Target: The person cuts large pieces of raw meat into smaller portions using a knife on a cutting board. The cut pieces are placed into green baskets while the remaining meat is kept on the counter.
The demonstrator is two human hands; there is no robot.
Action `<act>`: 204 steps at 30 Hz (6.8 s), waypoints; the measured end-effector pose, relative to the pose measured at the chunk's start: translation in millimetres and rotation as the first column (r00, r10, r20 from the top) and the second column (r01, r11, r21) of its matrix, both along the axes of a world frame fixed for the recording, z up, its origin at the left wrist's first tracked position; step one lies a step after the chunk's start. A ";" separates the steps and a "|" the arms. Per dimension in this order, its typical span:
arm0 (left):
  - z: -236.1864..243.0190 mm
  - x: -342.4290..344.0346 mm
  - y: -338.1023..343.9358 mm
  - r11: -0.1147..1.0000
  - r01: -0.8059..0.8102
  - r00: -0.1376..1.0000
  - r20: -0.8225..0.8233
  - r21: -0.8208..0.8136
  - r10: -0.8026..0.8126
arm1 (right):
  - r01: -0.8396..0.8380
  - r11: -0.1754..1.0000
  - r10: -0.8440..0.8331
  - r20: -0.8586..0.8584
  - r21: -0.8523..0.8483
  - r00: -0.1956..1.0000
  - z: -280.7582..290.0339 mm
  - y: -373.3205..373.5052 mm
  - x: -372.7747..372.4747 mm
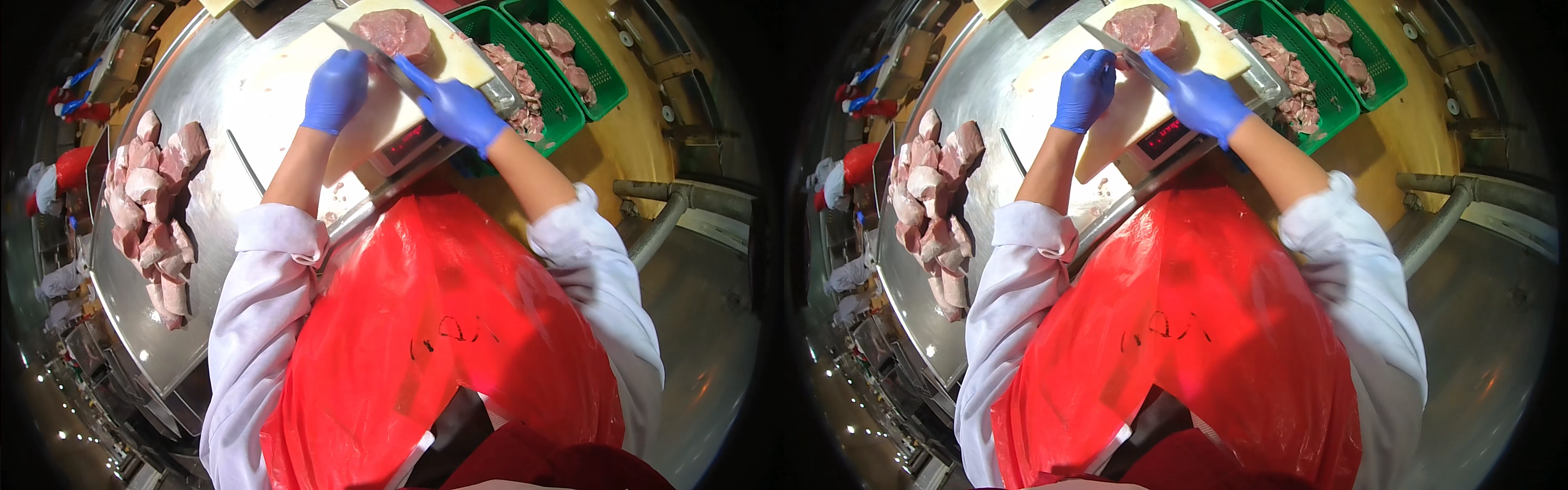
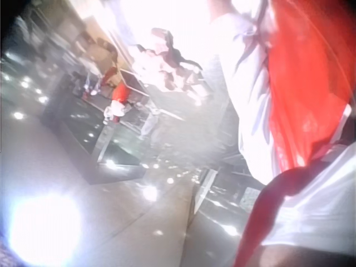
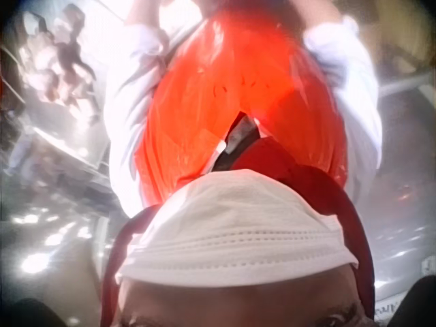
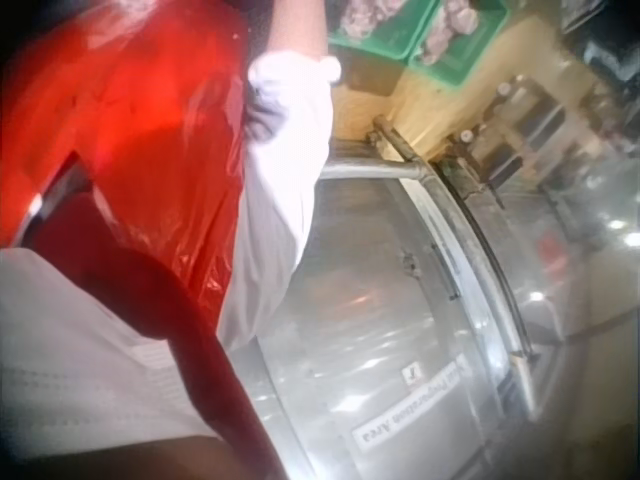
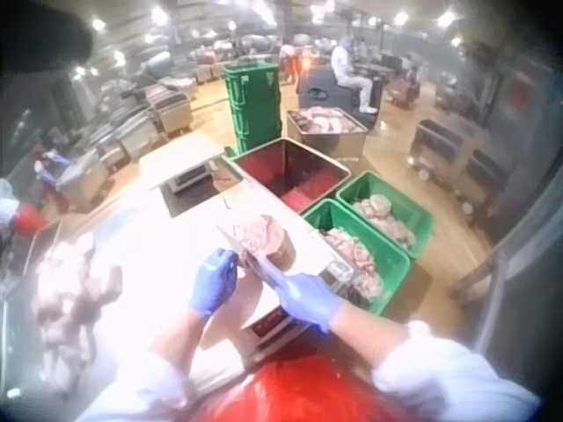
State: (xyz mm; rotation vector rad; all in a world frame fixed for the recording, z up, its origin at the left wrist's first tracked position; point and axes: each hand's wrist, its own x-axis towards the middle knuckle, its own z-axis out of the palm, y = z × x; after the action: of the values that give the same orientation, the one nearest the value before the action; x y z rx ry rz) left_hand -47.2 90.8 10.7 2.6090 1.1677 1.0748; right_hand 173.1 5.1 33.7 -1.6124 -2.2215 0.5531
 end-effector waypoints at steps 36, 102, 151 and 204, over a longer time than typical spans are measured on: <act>194.9 136.2 85.9 0.918 0.137 0.989 0.110 -0.373 -0.103 | 0.355 0.874 -0.469 -0.767 -0.332 0.438 -9.6 -104.9 188.6; 22.6 35.0 71.3 0.797 -0.158 0.956 0.110 -0.584 0.271 | -0.028 0.866 -0.329 -0.612 -0.499 0.719 82.3 67.7 68.2; 39.0 -14.6 5.7 0.713 0.010 0.799 0.435 -0.701 0.416 | -0.350 0.697 0.552 0.157 -0.626 0.819 139.8 76.9 62.1; 45.1 103.5 56.6 0.946 0.011 0.972 -0.221 -0.323 -0.086 | -0.032 0.801 -0.535 -0.738 -0.598 0.412 -18.4 -129.3 293.6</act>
State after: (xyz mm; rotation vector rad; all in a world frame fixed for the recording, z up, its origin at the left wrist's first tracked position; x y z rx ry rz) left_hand 56.3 147.5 55.8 2.5338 1.1957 0.5242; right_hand 466.7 -124.2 15.3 -1.3056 -0.9798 1.5959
